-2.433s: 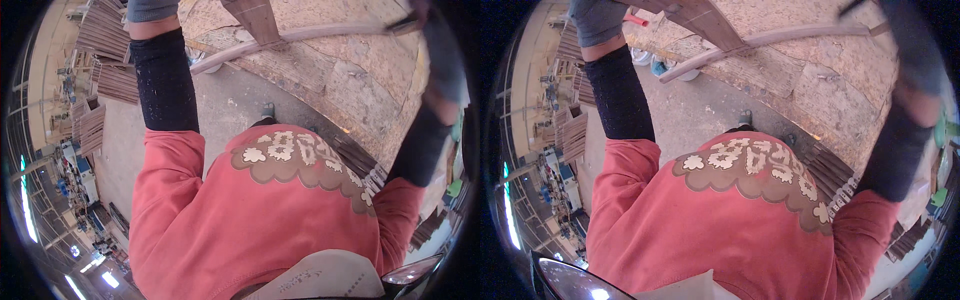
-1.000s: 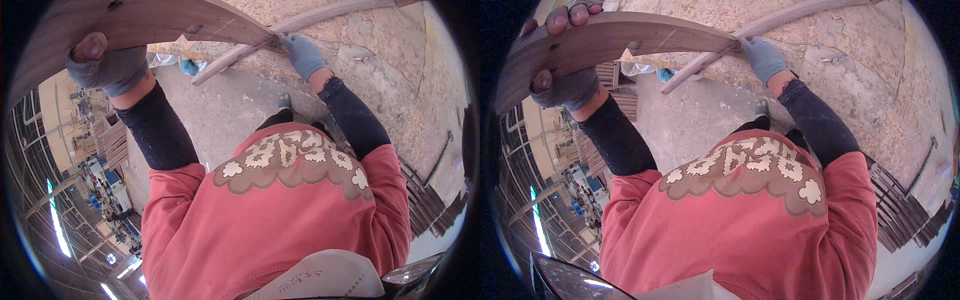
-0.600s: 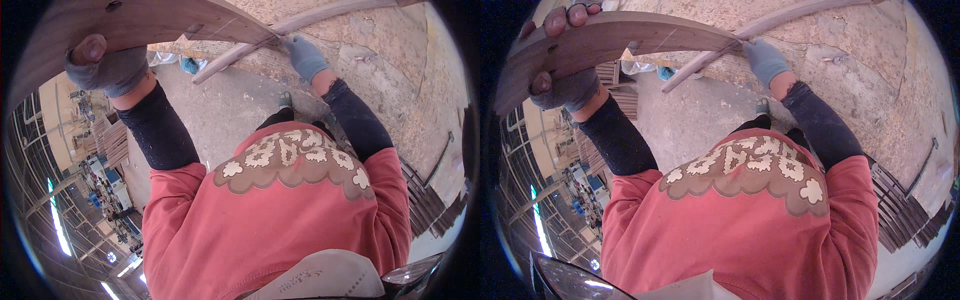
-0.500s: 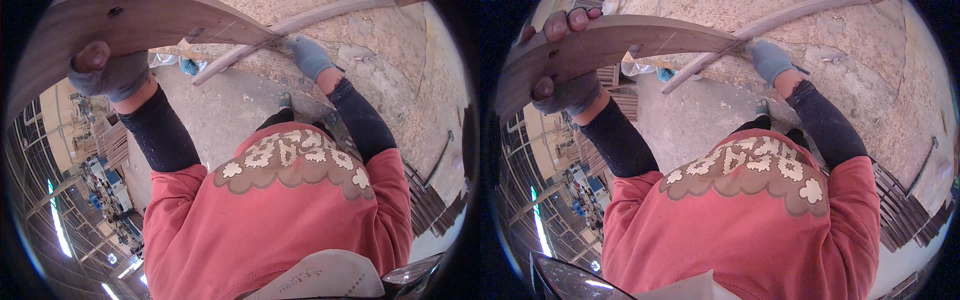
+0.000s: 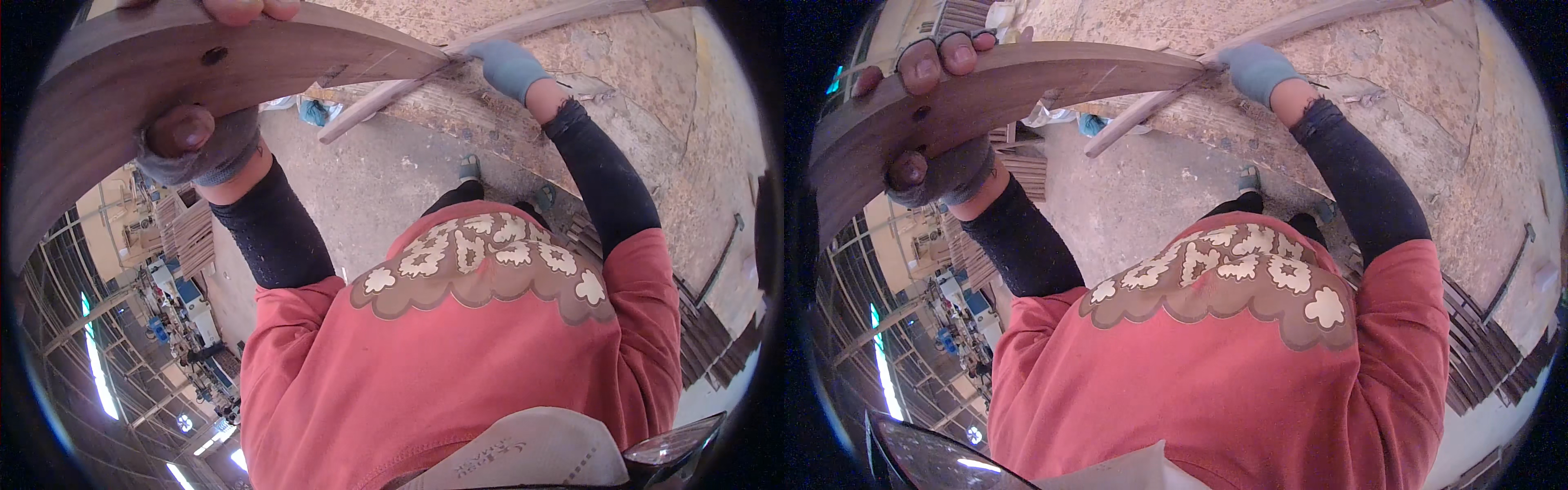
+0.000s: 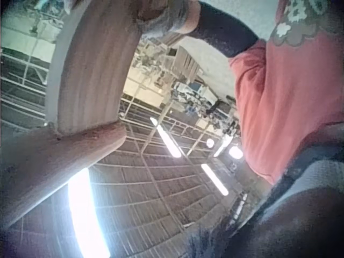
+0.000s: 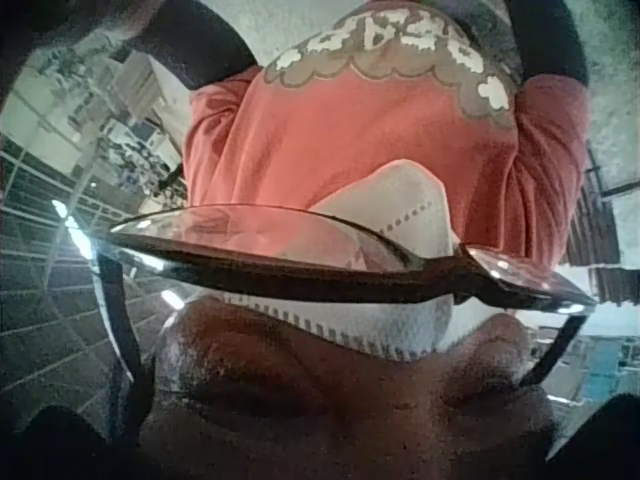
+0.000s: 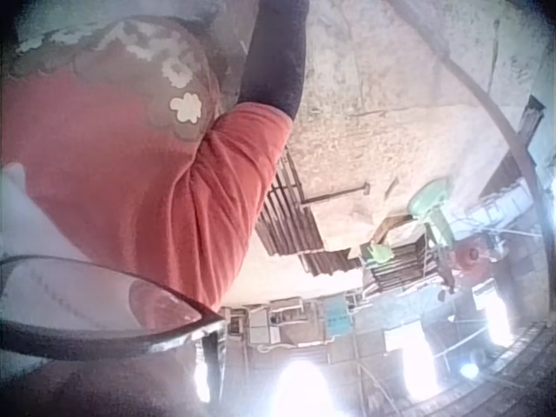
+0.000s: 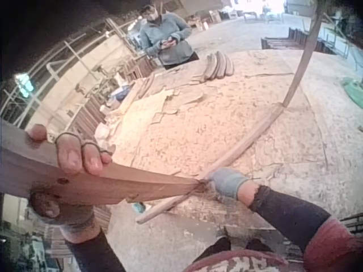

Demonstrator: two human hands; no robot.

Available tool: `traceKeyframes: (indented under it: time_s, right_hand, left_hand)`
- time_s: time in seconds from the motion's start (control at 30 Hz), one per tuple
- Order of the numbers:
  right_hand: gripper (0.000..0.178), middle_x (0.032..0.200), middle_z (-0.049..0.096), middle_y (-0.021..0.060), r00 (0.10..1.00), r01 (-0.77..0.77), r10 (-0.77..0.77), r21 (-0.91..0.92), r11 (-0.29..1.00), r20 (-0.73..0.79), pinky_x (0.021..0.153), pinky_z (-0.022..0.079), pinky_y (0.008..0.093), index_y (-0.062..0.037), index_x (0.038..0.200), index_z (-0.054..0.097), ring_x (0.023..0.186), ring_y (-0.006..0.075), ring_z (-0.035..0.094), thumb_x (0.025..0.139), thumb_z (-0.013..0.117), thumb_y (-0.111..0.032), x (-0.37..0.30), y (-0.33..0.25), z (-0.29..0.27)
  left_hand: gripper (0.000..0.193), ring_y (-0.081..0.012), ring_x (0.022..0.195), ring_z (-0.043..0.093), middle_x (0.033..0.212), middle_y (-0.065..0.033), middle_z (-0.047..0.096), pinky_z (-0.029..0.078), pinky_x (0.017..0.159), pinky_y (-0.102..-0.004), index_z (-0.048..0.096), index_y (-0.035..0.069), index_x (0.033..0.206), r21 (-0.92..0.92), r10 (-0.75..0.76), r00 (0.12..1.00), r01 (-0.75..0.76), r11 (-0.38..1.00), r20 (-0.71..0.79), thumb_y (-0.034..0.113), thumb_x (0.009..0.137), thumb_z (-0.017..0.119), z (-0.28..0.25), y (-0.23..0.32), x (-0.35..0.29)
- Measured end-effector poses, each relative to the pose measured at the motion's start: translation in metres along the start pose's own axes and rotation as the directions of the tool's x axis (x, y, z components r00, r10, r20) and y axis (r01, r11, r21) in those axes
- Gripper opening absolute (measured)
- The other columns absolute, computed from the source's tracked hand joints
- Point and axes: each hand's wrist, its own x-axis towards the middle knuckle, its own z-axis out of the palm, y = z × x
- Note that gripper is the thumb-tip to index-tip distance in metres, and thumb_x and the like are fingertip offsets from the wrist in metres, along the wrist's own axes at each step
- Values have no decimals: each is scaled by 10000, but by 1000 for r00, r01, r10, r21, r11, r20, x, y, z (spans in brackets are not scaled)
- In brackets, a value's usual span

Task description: The person scrapes glue from the joints of a wooden chair frame using a blade, places the frame onto a stack, and then scrapes the joints of another wooden frame on the workbench using the blade.

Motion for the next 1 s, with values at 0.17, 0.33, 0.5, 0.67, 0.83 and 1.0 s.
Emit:
traceKeyframes:
  time_s: [0.17, 0.33, 0.5, 0.67, 0.83, 1.0]
  right_hand:
    - [253, 942, 646, 166, 1000, 3, -3, 6, 1000, -16, 774, 496, 417, -90, 982, 645, 892, 344, 620, 804, 465, -86, 9, -11, -7]
    - [278, 952, 642, 172, 996, 70, -67, -57, 996, 62, 781, 493, 417, -99, 1014, 637, 895, 347, 616, 802, 459, -68, 16, -13, -7]
    - [322, 953, 638, 183, 995, 74, -65, -136, 988, 71, 769, 499, 419, -131, 1051, 636, 890, 346, 617, 800, 458, -36, 9, -21, -3]
    - [242, 912, 639, 198, 1000, 19, -21, -144, 989, -10, 728, 514, 419, -45, 958, 647, 862, 346, 626, 789, 477, -9, 14, -27, 0]
    - [215, 896, 637, 204, 999, 16, -16, 0, 1000, -38, 728, 511, 421, -28, 923, 645, 859, 359, 620, 776, 489, -17, 2, -38, 6]
    - [237, 903, 639, 192, 999, 6, -4, 29, 1000, -46, 748, 501, 425, -59, 944, 647, 865, 360, 615, 770, 491, -22, -6, -23, 16]
  left_hand:
    - [692, -307, 1084, 438, 1142, -84, 504, 244, 1019, -535, 394, 188, 1333, -11, 22, 1000, -21, 1000, 13, 165, 701, 676, 6, -2, 3]
    - [702, -306, 1085, 435, 1143, -82, 501, 249, 1015, -535, 391, 189, 1340, -92, 23, 1000, -23, 996, 3, 175, 702, 683, 9, -3, 2]
    - [689, -306, 1086, 431, 1138, -78, 500, 250, 1009, -540, 395, 193, 1334, -22, 15, 1000, -14, 1000, 26, 184, 709, 685, 7, 1, 2]
    - [676, -305, 1083, 432, 1138, -79, 498, 251, 1006, -542, 400, 189, 1327, 29, 12, 1000, -12, 999, -5, 189, 712, 683, 7, 0, 1]
    - [683, -313, 1085, 429, 1143, -90, 498, 256, 996, -550, 391, 181, 1335, 22, -2, 998, 4, 1000, -66, 175, 713, 672, -4, -2, -16]
    - [682, -321, 1080, 429, 1147, -102, 501, 258, 987, -557, 394, 172, 1340, 11, 22, 999, -21, 1000, -45, 177, 715, 666, -7, -4, -10]
